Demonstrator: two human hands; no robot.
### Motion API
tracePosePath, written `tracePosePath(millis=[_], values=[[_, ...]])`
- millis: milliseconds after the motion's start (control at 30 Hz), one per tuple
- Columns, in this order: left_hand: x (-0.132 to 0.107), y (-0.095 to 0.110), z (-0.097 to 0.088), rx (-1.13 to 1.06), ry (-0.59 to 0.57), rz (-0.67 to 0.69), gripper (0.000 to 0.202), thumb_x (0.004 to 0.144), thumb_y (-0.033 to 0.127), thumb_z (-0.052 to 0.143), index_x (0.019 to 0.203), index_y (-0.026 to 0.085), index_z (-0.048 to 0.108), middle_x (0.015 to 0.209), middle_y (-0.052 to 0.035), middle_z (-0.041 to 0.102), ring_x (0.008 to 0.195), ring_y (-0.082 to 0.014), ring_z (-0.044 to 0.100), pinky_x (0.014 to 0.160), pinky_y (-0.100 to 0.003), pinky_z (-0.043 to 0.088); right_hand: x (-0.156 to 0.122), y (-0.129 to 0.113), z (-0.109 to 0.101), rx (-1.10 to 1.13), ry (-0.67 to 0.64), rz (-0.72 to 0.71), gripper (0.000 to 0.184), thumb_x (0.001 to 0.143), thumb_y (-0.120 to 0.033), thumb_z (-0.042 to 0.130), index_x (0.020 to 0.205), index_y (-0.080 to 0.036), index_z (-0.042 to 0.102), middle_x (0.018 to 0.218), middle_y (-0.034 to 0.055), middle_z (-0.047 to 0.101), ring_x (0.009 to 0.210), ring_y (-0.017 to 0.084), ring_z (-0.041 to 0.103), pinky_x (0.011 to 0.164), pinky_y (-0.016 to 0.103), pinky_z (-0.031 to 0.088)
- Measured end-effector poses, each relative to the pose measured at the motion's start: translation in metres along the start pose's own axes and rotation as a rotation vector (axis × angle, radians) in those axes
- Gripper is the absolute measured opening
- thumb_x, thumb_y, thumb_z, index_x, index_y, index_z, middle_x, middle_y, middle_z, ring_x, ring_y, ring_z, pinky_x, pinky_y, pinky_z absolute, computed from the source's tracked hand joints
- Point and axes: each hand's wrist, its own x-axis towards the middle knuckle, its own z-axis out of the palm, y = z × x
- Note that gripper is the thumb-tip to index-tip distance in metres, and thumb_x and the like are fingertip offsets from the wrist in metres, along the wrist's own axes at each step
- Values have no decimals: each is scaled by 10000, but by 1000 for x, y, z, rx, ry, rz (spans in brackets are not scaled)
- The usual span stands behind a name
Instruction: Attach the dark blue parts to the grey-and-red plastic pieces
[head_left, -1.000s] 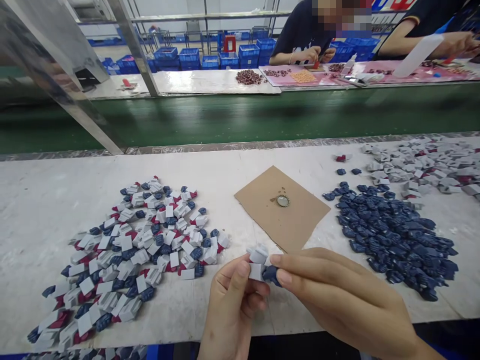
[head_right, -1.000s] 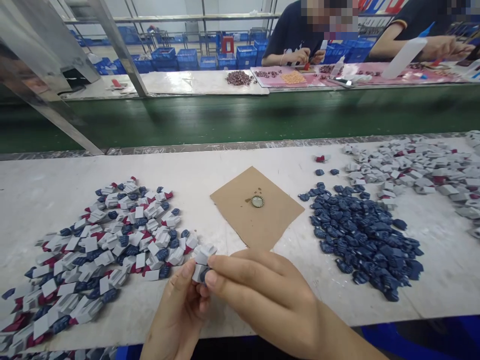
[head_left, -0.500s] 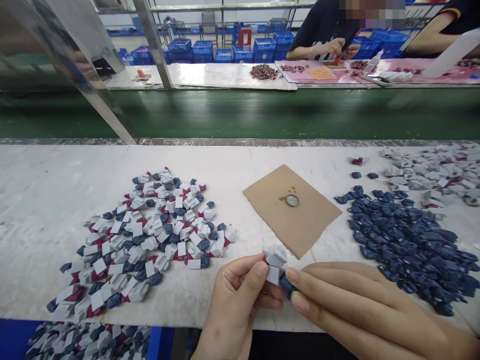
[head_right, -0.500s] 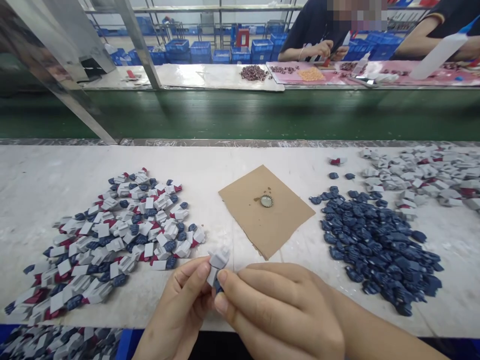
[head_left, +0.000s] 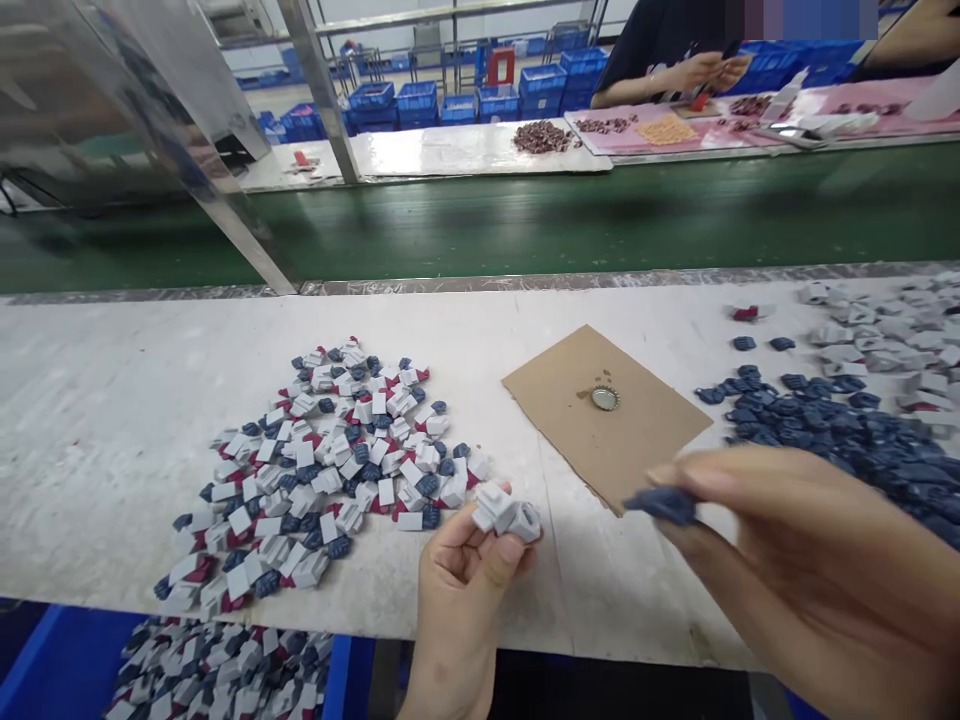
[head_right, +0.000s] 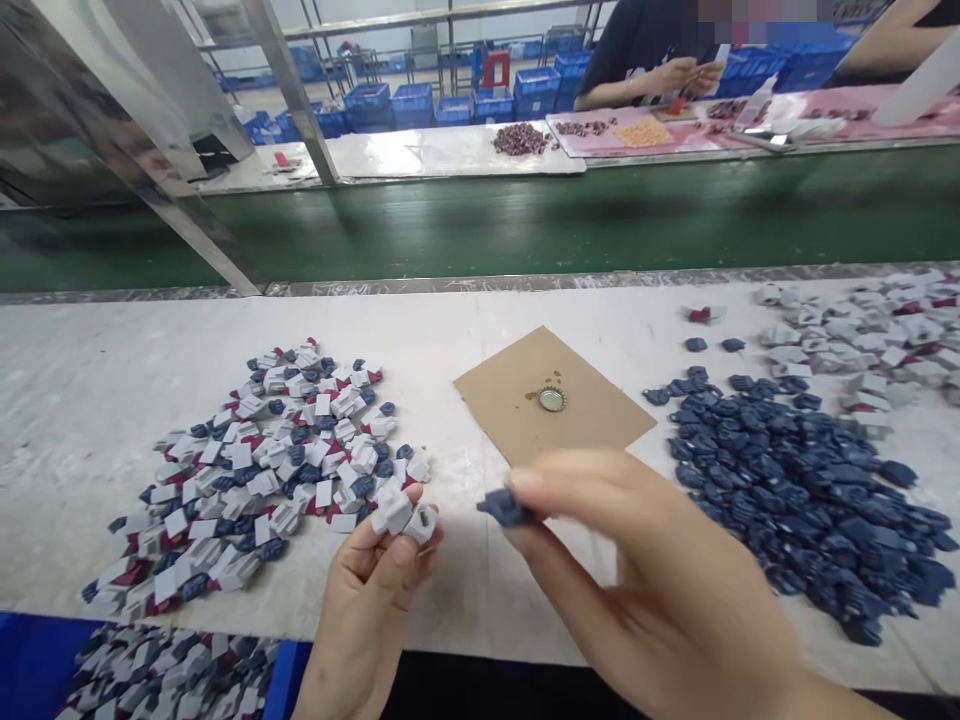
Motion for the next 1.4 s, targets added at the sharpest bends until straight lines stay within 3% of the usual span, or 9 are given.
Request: tracePosePath(millis=[200, 467, 600, 700, 933, 1133, 1267, 1400], values=[[-3, -4, 4, 99, 19, 160, 263, 480, 255, 848, 700, 199, 714, 720, -5, 730, 690, -113, 674, 603, -104, 495, 20, 2, 20, 209, -213, 174, 163, 766, -184, 648, 906, -265, 632, 838, -11, 664, 789, 128, 632, 629, 197, 528], [-8, -3, 10, 114, 30, 207, 245, 479, 251, 846, 684, 205, 720, 669, 27, 715, 645, -87, 666, 573, -67, 483, 21, -3, 22, 227, -259, 143, 138, 757, -117, 628, 852, -213, 656, 806, 5, 687, 741, 119, 642, 603, 183, 530], [-7, -7, 10, 135, 34, 251, 210, 499, 213, 833, 679, 206, 723, 675, 20, 720, 643, -86, 666, 625, -74, 499, 22, -2, 22, 189, -264, 57, 179, 764, -76, 605, 873, -210, 652, 796, 7, 679, 719, 111, 635, 596, 182, 520], [-5, -12, 11, 139, 44, 311, 198, 522, 195, 817, 696, 210, 724, 697, 10, 726, 667, -100, 674, 639, -83, 504, 17, -1, 27, 192, -232, 12, 190, 772, -59, 586, 875, -205, 653, 742, 5, 654, 668, 103, 618, 566, 184, 506], [7, -20, 16, 153, 15, 371, 181, 540, 234, 808, 696, 204, 721, 723, -17, 734, 682, -128, 683, 647, -114, 519, -10, 5, 52, 248, 61, 162, 224, 794, -80, 572, 944, -238, 624, 799, 7, 627, 701, 112, 615, 569, 190, 515], [5, -24, 20, 155, 74, 464, 195, 510, 257, 827, 674, 224, 727, 705, -5, 734, 654, -133, 685, 637, -122, 526, -13, 3, 50, 196, 56, 75, 228, 765, -46, 576, 911, -216, 621, 809, 21, 640, 723, 135, 625, 616, 205, 530], [8, -27, 20, 155, 44, 417, 200, 500, 234, 835, 665, 213, 724, 699, -16, 733, 646, -142, 684, 631, -138, 534, -17, 3, 53, 225, 93, 155, 268, 783, -57, 562, 971, -243, 606, 807, 13, 625, 726, 133, 617, 608, 205, 526], [14, -25, 13, 95, -21, 178, 239, 547, 250, 818, 749, 182, 710, 744, -45, 728, 676, -148, 673, 600, -167, 540, -23, 4, 55, 138, 18, 78, 409, 812, -69, 505, 1154, -287, 561, 952, 43, 604, 857, 166, 603, 710, 275, 526]])
